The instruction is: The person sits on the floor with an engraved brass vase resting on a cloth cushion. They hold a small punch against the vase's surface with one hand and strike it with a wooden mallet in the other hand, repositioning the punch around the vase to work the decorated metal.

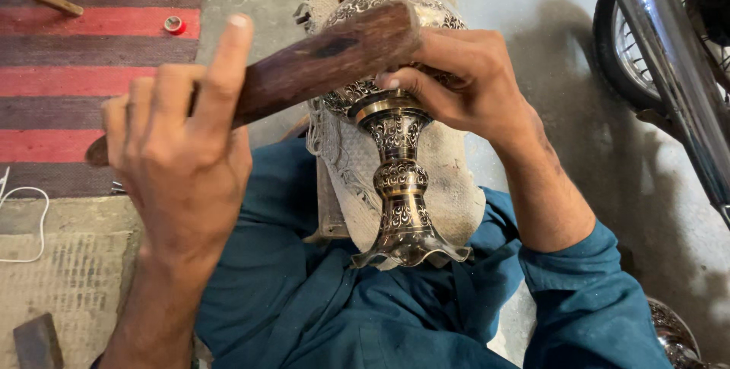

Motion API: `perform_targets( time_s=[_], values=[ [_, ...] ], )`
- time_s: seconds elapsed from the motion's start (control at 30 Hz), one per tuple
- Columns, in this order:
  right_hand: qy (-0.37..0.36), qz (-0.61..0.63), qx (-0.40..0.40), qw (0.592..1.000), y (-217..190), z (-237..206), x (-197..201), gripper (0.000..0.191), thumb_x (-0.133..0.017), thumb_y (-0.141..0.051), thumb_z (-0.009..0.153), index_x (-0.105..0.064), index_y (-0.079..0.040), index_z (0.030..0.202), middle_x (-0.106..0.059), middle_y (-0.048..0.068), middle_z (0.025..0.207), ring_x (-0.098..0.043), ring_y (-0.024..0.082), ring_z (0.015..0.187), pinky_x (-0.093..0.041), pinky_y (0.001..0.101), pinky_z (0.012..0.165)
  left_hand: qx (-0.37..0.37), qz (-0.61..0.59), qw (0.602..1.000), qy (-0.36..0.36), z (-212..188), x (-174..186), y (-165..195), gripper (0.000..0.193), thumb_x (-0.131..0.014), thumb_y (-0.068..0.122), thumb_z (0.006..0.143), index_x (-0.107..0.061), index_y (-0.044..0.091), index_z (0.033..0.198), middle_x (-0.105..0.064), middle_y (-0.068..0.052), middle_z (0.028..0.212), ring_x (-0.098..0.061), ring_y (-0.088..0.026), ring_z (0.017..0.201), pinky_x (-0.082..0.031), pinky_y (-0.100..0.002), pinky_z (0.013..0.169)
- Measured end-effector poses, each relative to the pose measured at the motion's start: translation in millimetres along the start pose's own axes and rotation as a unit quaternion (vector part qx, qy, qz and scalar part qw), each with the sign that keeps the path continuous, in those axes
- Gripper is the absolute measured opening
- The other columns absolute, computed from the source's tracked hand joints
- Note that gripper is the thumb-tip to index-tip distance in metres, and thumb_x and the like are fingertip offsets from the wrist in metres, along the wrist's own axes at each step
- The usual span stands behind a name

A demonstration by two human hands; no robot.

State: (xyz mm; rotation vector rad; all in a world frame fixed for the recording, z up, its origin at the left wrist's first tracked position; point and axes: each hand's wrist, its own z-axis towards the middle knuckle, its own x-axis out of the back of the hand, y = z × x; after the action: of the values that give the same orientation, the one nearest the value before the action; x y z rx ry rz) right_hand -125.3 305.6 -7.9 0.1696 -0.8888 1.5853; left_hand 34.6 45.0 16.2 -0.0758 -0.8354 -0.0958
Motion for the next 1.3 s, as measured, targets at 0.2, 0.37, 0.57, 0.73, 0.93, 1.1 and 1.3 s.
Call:
perform_targets(
  time_s=[0.2,0.37,0.57,0.73,0.93,1.1,1.3],
  values=[
    [-0.018,0.002,0.018,1.000,6,-2,2,0.016,-0.080,-0.010,0.104,-0.074,-0.005,0.118,-0.076,0.007,0.097,-0.072,0.014,0.083,-0.056,0.0264,0.070,-0.014,0.014,1.000,0.020,-10,-4,-3,0.072,-0.077,-0.001,0.097,-0.043,0.019,0.158,-0.057,-0.003,0.106,-0.059,-0.022,0.097,-0.043,-0.040,0.089],
    [-0.023,-0.004,0.022,0.999,8,0,2,0.014,-0.080,-0.012,0.106,-0.073,-0.005,0.115,-0.076,0.006,0.100,-0.074,0.013,0.086,-0.058,0.0261,0.072,0.023,-0.041,0.999,-0.006,-5,1,2,0.079,-0.080,0.002,0.088,-0.044,0.017,0.157,-0.060,-0.009,0.113,-0.062,-0.029,0.106,-0.045,-0.045,0.097],
    [-0.028,0.012,0.045,0.999,7,2,4,0.019,-0.075,-0.008,0.104,-0.071,-0.002,0.121,-0.075,0.006,0.102,-0.073,0.015,0.088,-0.057,0.0270,0.075,0.021,0.050,0.999,-0.004,4,-2,5,0.070,-0.081,-0.002,0.094,-0.051,0.018,0.154,-0.062,-0.003,0.101,-0.063,-0.025,0.093,-0.043,-0.044,0.084],
    [-0.037,0.012,0.036,0.999,8,2,7,0.019,-0.075,-0.010,0.107,-0.071,-0.003,0.124,-0.075,0.006,0.102,-0.072,0.015,0.089,-0.056,0.0278,0.075,0.006,0.067,0.998,0.004,1,-8,4,0.067,-0.079,-0.002,0.096,-0.050,0.019,0.153,-0.061,-0.001,0.102,-0.063,-0.022,0.093,-0.043,-0.041,0.085],
    [-0.050,-0.013,0.025,0.998,8,2,9,0.017,-0.081,-0.012,0.102,-0.073,-0.005,0.115,-0.073,0.007,0.096,-0.069,0.018,0.080,-0.052,0.0314,0.068,0.010,-0.015,0.999,0.046,-9,-17,-2,0.074,-0.073,-0.002,0.094,-0.042,0.015,0.159,-0.058,-0.003,0.115,-0.061,-0.020,0.104,-0.041,-0.038,0.089],
    [-0.047,0.007,0.039,0.998,6,5,11,0.018,-0.077,-0.009,0.104,-0.071,-0.003,0.120,-0.075,0.007,0.103,-0.074,0.018,0.088,-0.057,0.0294,0.075,0.030,-0.050,0.998,0.028,-14,-21,-3,0.072,-0.078,0.001,0.092,-0.046,0.014,0.155,-0.062,-0.009,0.122,-0.063,-0.026,0.112,-0.046,-0.041,0.097],
    [-0.061,0.010,0.039,0.997,4,8,14,0.019,-0.076,-0.008,0.102,-0.071,-0.003,0.120,-0.074,0.008,0.101,-0.073,0.020,0.087,-0.056,0.0308,0.075,0.143,-0.231,0.961,0.043,-18,-28,1,0.067,-0.069,0.004,0.097,-0.037,0.018,0.155,-0.062,0.003,0.119,-0.065,-0.013,0.113,-0.050,-0.033,0.098]
  ],
)
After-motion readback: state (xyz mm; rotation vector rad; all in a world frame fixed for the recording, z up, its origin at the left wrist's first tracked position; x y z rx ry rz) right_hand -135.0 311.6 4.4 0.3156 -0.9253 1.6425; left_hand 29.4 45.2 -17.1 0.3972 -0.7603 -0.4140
